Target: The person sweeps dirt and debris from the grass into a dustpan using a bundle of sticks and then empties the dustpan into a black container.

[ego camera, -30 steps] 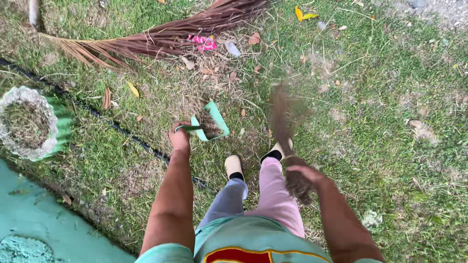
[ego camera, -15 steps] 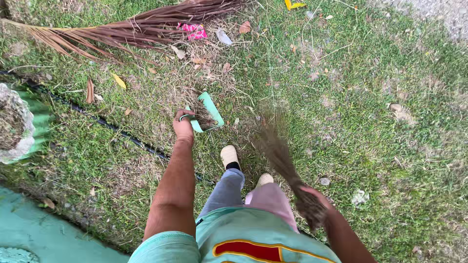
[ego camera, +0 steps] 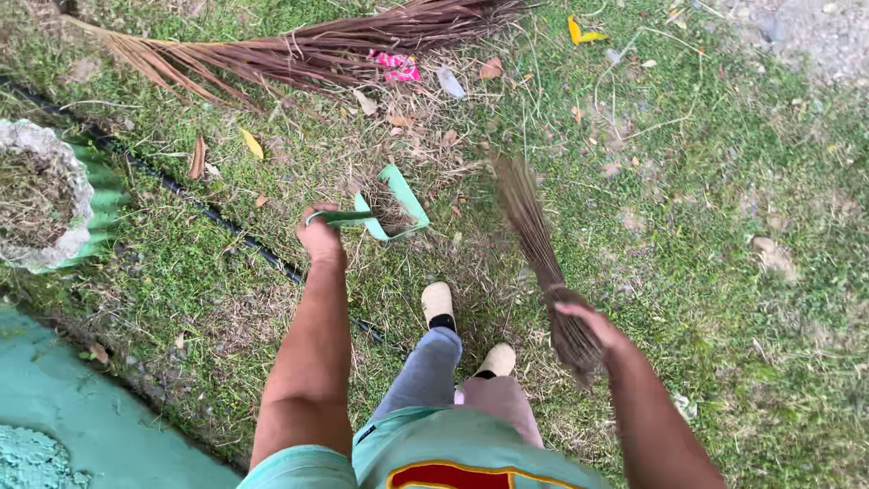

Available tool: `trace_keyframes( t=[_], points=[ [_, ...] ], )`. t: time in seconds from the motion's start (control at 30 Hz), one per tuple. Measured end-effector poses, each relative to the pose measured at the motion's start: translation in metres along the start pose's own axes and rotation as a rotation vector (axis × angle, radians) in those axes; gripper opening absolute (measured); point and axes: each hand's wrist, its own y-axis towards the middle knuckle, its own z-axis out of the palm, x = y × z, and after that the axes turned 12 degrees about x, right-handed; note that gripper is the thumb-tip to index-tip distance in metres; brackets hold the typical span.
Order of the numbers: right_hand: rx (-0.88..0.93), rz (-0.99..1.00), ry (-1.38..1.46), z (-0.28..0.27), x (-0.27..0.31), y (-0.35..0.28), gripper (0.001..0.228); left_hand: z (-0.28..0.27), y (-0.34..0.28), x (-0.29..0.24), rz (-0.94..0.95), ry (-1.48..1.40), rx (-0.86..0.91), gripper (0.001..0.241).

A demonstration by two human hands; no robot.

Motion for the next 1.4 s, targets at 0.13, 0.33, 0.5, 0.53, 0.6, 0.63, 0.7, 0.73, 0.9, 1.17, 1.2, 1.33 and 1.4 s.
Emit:
trace_keyframes(
  t=[0.13, 0.33, 0.5, 0.53, 0.6, 0.63, 0.7, 0.73, 0.9, 1.17, 1.2, 1.33, 1.4],
  points=[
    [0.059, 0.110, -0.140, 0.068, 0.018, 0.080, 0.080, 0.002, 0.005, 0.032, -0.029, 0.201, 0.000, 0.016],
    [0.345, -0.298, -0.527, 0.062, 0.018, 0.030, 0.096, 0.030, 0.019, 0.007, -0.065, 0.390, -0.022, 0.024],
    [0.087, -0.036, -0.330, -0.011, 0.085, -0.020, 0.091, 0.025, 0.017, -0.050, -0.100, 0.143, -0.114, 0.020],
    [0.091, -0.068, -0.308, -0.012, 0.107, -0.009, 0.087, 0.023, 0.018, -0.056, -0.092, 0.151, -0.122, 0.019],
    [0.061, 0.062, -0.247, -0.001, 0.138, 0.019, 0.081, 0.017, 0.017, -0.058, -0.082, 0.166, -0.140, 0.019],
    [0.025, 0.224, -0.208, 0.013, 0.149, 0.038, 0.083, 0.014, 0.017, -0.052, -0.082, 0.126, -0.170, 0.023],
    [0.040, 0.162, -0.439, 0.045, 0.164, 0.065, 0.071, 0.020, 0.038, -0.039, -0.066, 0.037, -0.206, 0.030],
    [0.147, 0.232, -0.388, 0.055, 0.166, 0.069, 0.076, 0.019, 0.044, -0.029, -0.021, -0.020, -0.189, 0.028],
    [0.269, 0.102, -0.465, 0.032, 0.181, 0.015, 0.090, 0.021, 0.073, 0.007, 0.041, 0.128, -0.272, 0.018],
    [-0.045, -0.136, -0.506, -0.117, 0.346, -0.028, 0.080, 0.049, 0.083, -0.008, -0.095, 0.319, -0.365, 0.027],
    [-0.080, -0.119, -0.494, -0.123, 0.370, -0.008, 0.076, 0.054, 0.086, -0.010, -0.094, 0.335, -0.382, 0.027],
    [-0.103, -0.001, -0.340, -0.120, 0.448, 0.081, 0.065, 0.068, 0.092, -0.005, -0.089, 0.491, -0.383, 0.027],
    [0.070, 0.094, -0.425, -0.097, 0.467, 0.129, 0.068, 0.071, 0.098, -0.005, -0.098, 0.389, -0.371, 0.028]
  ],
)
